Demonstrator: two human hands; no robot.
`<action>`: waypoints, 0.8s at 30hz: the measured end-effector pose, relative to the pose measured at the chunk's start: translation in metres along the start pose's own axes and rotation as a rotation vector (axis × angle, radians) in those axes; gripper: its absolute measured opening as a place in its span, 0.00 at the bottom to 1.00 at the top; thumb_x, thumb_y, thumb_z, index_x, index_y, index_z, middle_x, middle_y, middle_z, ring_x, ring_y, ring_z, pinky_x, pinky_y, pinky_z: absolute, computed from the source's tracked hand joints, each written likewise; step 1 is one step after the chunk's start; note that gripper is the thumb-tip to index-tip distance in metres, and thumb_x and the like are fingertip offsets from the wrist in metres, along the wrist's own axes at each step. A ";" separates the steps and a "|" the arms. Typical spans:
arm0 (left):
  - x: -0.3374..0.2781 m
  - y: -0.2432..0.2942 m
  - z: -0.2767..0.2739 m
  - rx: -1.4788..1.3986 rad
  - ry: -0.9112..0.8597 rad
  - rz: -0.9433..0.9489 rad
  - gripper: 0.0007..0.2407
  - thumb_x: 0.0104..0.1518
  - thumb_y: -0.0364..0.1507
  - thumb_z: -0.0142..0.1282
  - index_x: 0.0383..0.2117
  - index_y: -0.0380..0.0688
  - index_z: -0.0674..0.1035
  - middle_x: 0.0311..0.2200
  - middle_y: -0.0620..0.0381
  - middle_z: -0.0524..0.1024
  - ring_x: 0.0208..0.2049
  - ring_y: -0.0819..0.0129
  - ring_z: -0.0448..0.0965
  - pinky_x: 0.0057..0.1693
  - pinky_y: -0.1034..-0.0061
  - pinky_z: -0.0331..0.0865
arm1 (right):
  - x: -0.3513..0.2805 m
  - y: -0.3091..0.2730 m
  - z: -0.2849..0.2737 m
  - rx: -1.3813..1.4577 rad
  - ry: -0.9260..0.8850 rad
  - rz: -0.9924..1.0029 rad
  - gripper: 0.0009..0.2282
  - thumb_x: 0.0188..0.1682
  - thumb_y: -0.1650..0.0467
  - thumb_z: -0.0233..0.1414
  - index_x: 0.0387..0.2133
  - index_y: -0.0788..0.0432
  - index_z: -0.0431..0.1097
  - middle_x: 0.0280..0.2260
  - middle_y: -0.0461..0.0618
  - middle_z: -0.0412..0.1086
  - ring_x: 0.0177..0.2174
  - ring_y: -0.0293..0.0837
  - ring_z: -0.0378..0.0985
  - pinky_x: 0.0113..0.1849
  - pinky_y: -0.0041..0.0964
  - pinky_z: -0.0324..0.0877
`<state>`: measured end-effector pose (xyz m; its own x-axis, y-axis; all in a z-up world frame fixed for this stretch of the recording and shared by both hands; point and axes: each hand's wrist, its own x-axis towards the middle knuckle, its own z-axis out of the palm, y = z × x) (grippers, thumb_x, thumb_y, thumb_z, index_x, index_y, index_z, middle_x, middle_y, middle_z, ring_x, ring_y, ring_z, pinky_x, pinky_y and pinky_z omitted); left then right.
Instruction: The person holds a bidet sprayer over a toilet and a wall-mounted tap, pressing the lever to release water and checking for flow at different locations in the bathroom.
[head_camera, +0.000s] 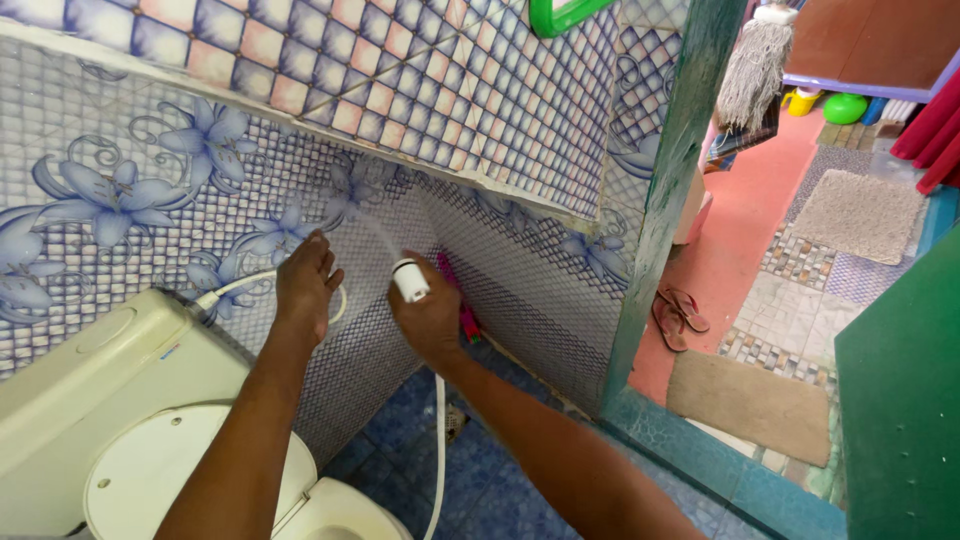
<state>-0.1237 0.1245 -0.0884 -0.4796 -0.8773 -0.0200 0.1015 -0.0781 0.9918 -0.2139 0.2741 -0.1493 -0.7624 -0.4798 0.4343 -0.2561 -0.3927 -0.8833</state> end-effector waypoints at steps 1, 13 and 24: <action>0.000 -0.004 0.000 0.000 0.004 -0.007 0.25 0.64 0.36 0.45 0.67 0.42 0.63 0.68 0.52 0.62 0.69 0.59 0.61 0.67 0.65 0.59 | 0.005 0.004 -0.006 0.028 0.036 0.010 0.17 0.46 0.72 0.58 0.51 0.60 0.73 0.27 0.50 0.75 0.24 0.35 0.74 0.26 0.33 0.70; 0.005 -0.020 0.009 -0.087 0.045 -0.050 0.24 0.63 0.36 0.47 0.66 0.40 0.66 0.60 0.57 0.69 0.60 0.66 0.69 0.67 0.67 0.62 | -0.015 -0.008 -0.013 -0.044 0.011 -0.044 0.18 0.46 0.73 0.58 0.51 0.58 0.73 0.28 0.50 0.75 0.25 0.36 0.76 0.27 0.34 0.71; 0.002 0.000 0.017 -0.154 0.009 -0.072 0.18 0.67 0.34 0.45 0.61 0.41 0.69 0.52 0.61 0.73 0.52 0.71 0.73 0.66 0.67 0.63 | -0.029 -0.015 -0.015 -0.068 0.109 -0.092 0.17 0.46 0.73 0.59 0.50 0.61 0.73 0.30 0.51 0.77 0.28 0.38 0.79 0.30 0.35 0.74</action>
<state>-0.1392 0.1311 -0.0860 -0.4825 -0.8710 -0.0919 0.2001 -0.2118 0.9566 -0.1967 0.3060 -0.1512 -0.7929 -0.3543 0.4958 -0.3648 -0.3758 -0.8519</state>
